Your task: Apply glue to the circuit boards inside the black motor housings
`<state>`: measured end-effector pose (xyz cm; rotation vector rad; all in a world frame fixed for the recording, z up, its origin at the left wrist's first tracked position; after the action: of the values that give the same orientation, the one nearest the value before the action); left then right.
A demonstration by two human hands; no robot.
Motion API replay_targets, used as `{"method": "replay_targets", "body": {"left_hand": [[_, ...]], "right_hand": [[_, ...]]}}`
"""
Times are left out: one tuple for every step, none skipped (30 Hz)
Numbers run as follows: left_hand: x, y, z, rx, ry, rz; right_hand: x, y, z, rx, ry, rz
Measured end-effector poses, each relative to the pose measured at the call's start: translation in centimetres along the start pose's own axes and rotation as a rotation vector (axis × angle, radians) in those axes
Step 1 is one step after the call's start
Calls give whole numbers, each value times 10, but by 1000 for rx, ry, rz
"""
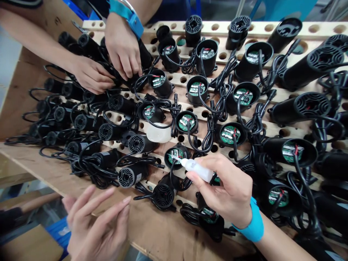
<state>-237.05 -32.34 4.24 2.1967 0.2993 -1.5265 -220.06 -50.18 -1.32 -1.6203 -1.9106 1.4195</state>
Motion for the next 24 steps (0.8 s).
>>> {"method": "replay_targets", "body": {"left_hand": [[3,3,-2,16,-55,-4],[7,6,-5,28,-124,-7],[11,9,-9,36,-195,-8],[14,12,-14,43,-249,-8],[17,15,-20,55,-280,-1],[18,18,-26,70,-294,9],[20,21,-34,82,-300,15],[23,23,-41,89,-314,20],[27,25,-48,94,-343,27],[33,26,-55,96,-389,33],[41,27,-61,96,-451,37],[49,28,-65,96,-525,38],[57,28,-69,95,-598,41],[65,29,-72,94,-662,44],[72,29,-75,92,-711,48],[78,29,-76,87,-749,56],[83,28,-78,80,-773,71],[87,27,-79,71,-783,90],[89,26,-79,60,-785,113],[91,25,-79,49,-785,138],[93,24,-79,40,-781,163],[94,24,-79,36,-778,184],[94,23,-78,37,-771,200],[95,23,-78,41,-764,210]], "right_hand": [[0,0,0,-1,-3,-2],[1,0,-1,-5,-7,-6],[1,0,-1,-7,-9,-9],[1,0,-2,-12,-10,-10],[1,0,-2,-18,-9,-7],[0,0,-3,-25,-8,1],[0,0,-3,-36,-10,11],[-1,-1,-4,-43,-11,22],[-1,-1,-4,-49,-11,31],[-2,-2,-5,-57,-10,36],[-2,-2,-5,-57,-8,40],[-2,-2,-5,-57,-6,42],[-3,-2,-5,-56,-4,44],[-3,-2,-5,-58,-1,45],[-3,-3,-4,-64,3,47],[-4,-3,-4,-69,8,49],[-5,-3,-3,-73,12,43],[-6,-3,-3,-73,14,31],[-7,-3,-2,-62,16,14],[-8,-2,-1,-38,15,-9],[-9,0,-1,-2,11,-34],[-9,1,-1,39,5,-56],[-10,3,-1,75,-4,-69],[-9,4,-1,102,-16,-71]]}}
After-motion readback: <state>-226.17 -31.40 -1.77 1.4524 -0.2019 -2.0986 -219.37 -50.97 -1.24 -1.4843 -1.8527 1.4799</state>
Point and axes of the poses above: each hand's wrist, its own z-axis away from the middle knuckle, its own x-axis out of the palm, y = z × x, the point moved 6 cm from there along -z, towards the middle knuckle, and after that the axes turned 13 degrees about -x, right-handed, at the moved point
